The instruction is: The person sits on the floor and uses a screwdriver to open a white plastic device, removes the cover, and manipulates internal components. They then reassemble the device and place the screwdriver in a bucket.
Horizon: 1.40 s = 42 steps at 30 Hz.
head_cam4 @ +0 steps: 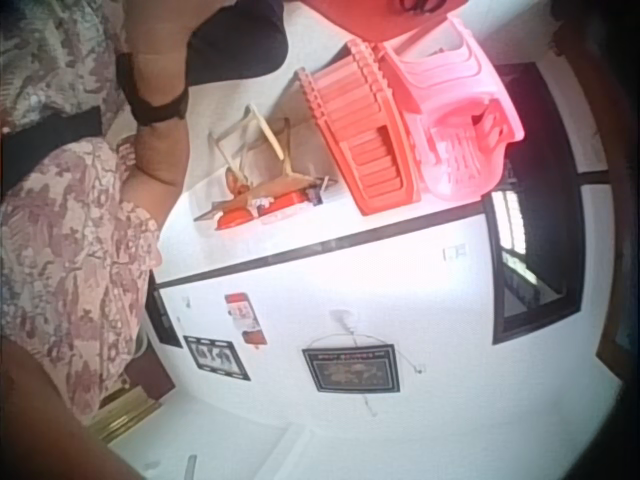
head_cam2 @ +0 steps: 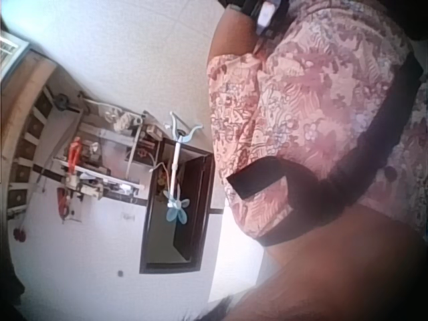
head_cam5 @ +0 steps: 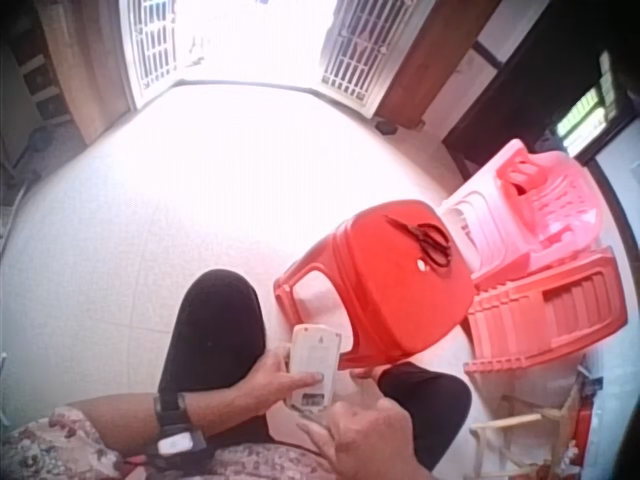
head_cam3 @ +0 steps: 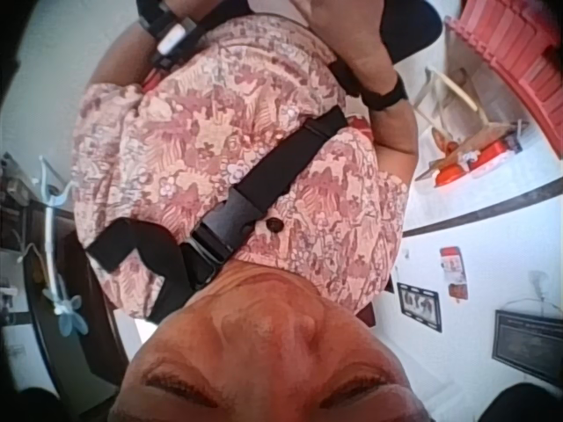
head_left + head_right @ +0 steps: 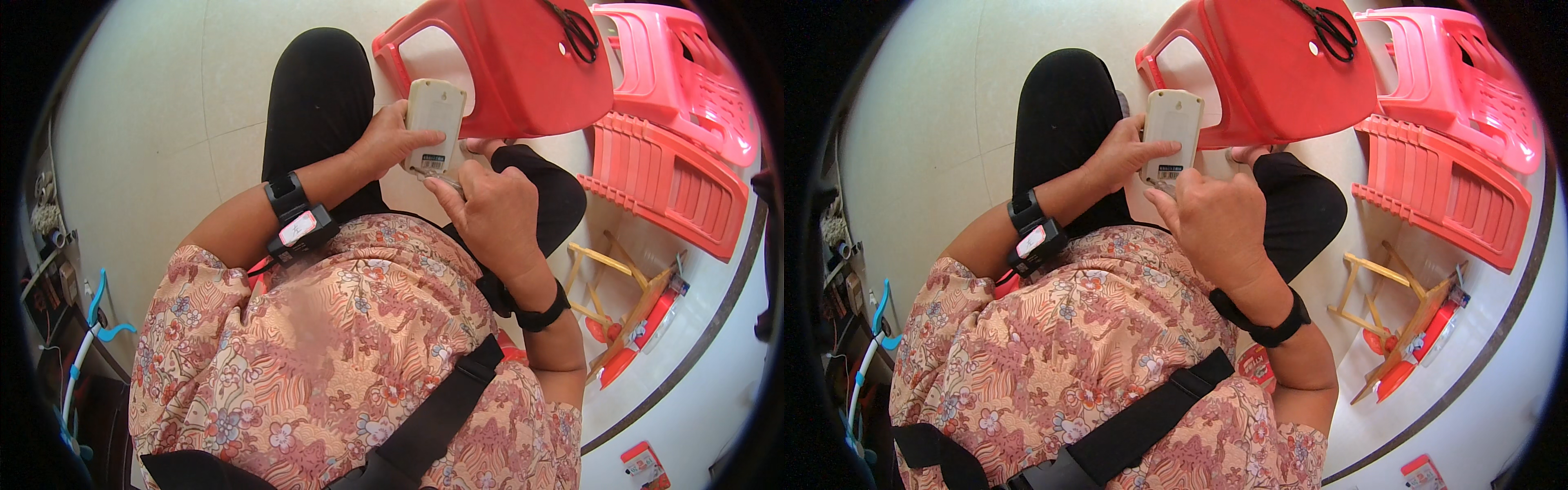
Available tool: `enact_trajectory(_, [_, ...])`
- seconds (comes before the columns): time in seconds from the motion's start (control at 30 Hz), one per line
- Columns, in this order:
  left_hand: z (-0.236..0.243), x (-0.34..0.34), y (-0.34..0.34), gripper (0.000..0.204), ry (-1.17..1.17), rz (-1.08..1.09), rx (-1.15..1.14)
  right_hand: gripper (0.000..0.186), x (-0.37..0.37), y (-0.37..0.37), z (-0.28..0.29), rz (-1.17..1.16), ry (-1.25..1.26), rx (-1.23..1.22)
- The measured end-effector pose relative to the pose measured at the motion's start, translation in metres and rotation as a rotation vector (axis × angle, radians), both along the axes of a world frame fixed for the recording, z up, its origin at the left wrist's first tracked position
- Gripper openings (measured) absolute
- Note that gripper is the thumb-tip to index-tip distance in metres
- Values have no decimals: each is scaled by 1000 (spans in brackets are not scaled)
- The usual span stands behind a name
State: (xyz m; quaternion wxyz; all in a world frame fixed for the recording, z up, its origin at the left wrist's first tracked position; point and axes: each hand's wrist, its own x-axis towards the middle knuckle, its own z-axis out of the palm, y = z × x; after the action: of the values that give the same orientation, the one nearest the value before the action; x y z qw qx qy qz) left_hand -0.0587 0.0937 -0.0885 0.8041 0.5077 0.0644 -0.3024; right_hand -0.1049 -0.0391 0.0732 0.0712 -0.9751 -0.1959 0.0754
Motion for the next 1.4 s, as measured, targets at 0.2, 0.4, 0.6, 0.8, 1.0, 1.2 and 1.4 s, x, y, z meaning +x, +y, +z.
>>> enact_trajectory(0.2, [3, 2, 3, 49, 59, -34, -21, 32, -1, -6, 26, -44, -48, 152])
enact_trajectory(0.4, [8, 1, 1, 50, 54, -87, -86, 23, 10, -28, 32, -226, -43, 275])
enact_trajectory(0.6, [13, 0, 2, 52, -31, -172, -70, 16, 16, -37, 21, -264, -77, 382])
enact_trajectory(0.8, [12, -2, 1, 57, -108, -230, -38, 15, 21, -42, 19, -211, -162, 349])
enact_trajectory(1.0, [11, -2, 2, 61, -134, -258, -57, 16, 23, -40, 22, -188, -180, 319])
enact_trajectory(1.2, [14, -2, 3, 60, -122, -278, -66, 17, 26, -39, 20, -123, -192, 257])
enact_trajectory(1.4, [15, -3, 0, 57, -66, -255, -114, 16, 30, -38, 22, -82, -202, 203])
